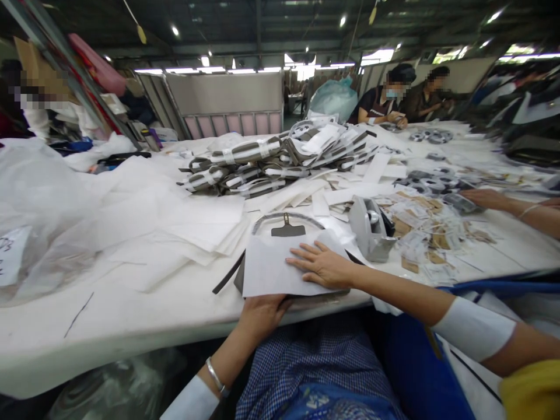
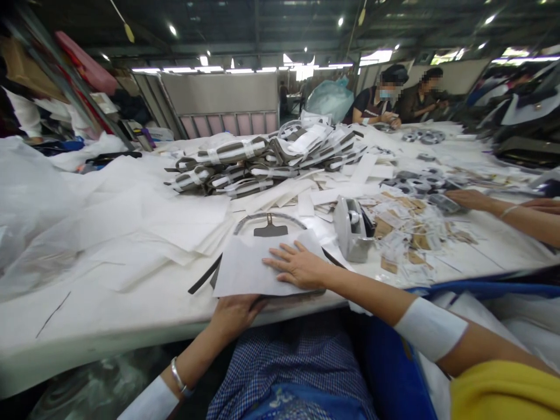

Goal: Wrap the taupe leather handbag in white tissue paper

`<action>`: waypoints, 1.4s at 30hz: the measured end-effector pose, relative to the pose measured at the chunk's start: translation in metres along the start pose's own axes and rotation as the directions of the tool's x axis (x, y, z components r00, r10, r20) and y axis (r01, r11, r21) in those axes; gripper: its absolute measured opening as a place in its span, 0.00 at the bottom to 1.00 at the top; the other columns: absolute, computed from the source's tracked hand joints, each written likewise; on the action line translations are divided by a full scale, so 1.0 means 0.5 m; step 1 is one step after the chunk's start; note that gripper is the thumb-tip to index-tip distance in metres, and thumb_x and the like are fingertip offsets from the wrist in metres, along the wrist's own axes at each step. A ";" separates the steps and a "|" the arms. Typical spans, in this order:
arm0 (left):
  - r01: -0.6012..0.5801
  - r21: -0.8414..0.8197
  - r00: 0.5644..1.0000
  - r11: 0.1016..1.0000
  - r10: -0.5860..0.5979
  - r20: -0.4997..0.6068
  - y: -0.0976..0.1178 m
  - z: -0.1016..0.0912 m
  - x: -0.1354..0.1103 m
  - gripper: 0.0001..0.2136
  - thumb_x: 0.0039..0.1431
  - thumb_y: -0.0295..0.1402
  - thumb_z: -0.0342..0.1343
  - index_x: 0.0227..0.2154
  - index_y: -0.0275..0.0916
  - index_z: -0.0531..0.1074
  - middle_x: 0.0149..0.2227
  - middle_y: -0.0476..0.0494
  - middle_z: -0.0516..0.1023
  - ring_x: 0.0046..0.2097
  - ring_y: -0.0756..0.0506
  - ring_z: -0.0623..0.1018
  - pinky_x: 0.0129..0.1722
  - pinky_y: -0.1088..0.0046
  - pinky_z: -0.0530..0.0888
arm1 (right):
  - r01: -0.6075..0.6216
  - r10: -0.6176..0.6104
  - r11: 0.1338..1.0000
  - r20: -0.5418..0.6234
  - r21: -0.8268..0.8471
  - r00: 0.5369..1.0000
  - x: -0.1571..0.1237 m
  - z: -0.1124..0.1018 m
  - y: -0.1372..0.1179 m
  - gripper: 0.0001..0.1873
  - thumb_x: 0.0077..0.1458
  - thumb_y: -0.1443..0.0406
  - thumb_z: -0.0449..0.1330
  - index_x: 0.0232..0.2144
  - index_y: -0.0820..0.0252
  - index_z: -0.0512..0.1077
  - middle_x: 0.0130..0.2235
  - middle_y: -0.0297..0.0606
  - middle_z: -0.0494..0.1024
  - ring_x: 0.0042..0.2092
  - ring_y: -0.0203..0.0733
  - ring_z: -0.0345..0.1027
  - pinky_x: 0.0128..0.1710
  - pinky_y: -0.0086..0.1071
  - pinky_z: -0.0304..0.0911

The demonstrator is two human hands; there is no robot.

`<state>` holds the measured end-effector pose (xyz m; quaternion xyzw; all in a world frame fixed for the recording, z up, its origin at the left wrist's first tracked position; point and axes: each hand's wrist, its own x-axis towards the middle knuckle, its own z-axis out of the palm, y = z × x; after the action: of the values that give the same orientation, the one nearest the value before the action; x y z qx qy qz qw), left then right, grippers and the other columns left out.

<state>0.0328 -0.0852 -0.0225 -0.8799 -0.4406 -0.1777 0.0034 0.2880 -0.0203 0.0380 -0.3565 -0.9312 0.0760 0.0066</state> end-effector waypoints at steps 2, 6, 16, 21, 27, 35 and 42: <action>-0.003 0.007 1.000 1.000 0.003 0.008 0.001 -0.004 0.002 0.15 0.65 0.40 0.55 0.53 0.50 0.74 0.56 0.43 0.74 0.57 0.33 0.74 0.58 0.47 0.69 | 0.017 -0.017 1.000 -0.018 0.002 1.000 0.000 0.006 -0.001 0.31 0.68 0.50 0.45 0.69 0.45 0.47 0.70 0.44 0.49 0.69 0.64 0.44 0.63 0.66 0.40; -0.013 0.020 1.000 1.000 0.013 0.026 0.003 -0.009 0.005 0.16 0.64 0.40 0.56 0.53 0.49 0.73 0.57 0.41 0.73 0.57 0.33 0.73 0.59 0.46 0.68 | 0.052 -0.052 0.999 -0.036 0.013 0.998 0.001 0.007 -0.003 0.29 0.68 0.52 0.45 0.68 0.45 0.48 0.69 0.44 0.52 0.69 0.63 0.44 0.63 0.66 0.39; -0.053 0.060 0.986 0.997 0.043 0.164 0.015 -0.053 -0.004 0.16 0.64 0.37 0.55 0.53 0.42 0.71 0.45 0.39 0.80 0.45 0.37 0.80 0.46 0.59 0.77 | 0.041 -0.041 0.998 0.004 0.053 0.999 0.015 0.002 0.001 0.29 0.68 0.51 0.45 0.68 0.44 0.49 0.69 0.44 0.53 0.69 0.63 0.44 0.63 0.66 0.39; -0.149 0.041 0.972 0.988 0.139 0.189 0.067 -0.147 0.000 0.15 0.66 0.32 0.51 0.54 0.39 0.70 0.51 0.38 0.77 0.49 0.39 0.79 0.47 0.62 0.78 | 0.054 -0.054 0.996 0.008 0.066 0.998 0.011 0.000 0.001 0.28 0.68 0.52 0.45 0.68 0.43 0.51 0.69 0.44 0.54 0.69 0.63 0.45 0.63 0.67 0.38; -0.164 -0.171 0.975 0.972 0.186 0.125 0.057 -0.169 0.128 0.15 0.70 0.39 0.45 0.56 0.46 0.67 0.53 0.47 0.76 0.53 0.44 0.77 0.51 0.67 0.75 | 0.059 -0.058 0.996 -0.019 0.072 0.998 0.010 0.007 0.003 0.27 0.69 0.53 0.46 0.67 0.46 0.54 0.68 0.44 0.55 0.69 0.61 0.44 0.64 0.64 0.38; -0.057 -0.207 0.989 0.977 0.082 0.119 -0.059 -0.024 0.133 0.24 0.72 0.42 0.41 0.66 0.39 0.53 0.66 0.42 0.61 0.66 0.45 0.63 0.66 0.59 0.59 | 0.046 0.005 0.972 -0.219 0.229 0.976 -0.007 0.029 0.014 0.28 0.65 0.53 0.53 0.63 0.55 0.59 0.65 0.46 0.63 0.67 0.49 0.52 0.67 0.55 0.38; -0.011 -0.215 0.987 0.977 0.046 0.156 -0.055 -0.035 0.142 0.23 0.72 0.42 0.40 0.65 0.41 0.57 0.64 0.44 0.65 0.65 0.44 0.65 0.65 0.60 0.62 | 0.103 -0.043 0.967 -0.249 0.233 0.968 -0.011 0.032 0.015 0.20 0.65 0.55 0.53 0.57 0.52 0.67 0.61 0.44 0.68 0.65 0.48 0.54 0.66 0.56 0.38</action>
<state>0.0448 -0.0164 0.0123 -0.8928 -0.4052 -0.1527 -0.1238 0.2960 -0.0207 0.0214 -0.3247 -0.9195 0.1457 0.1667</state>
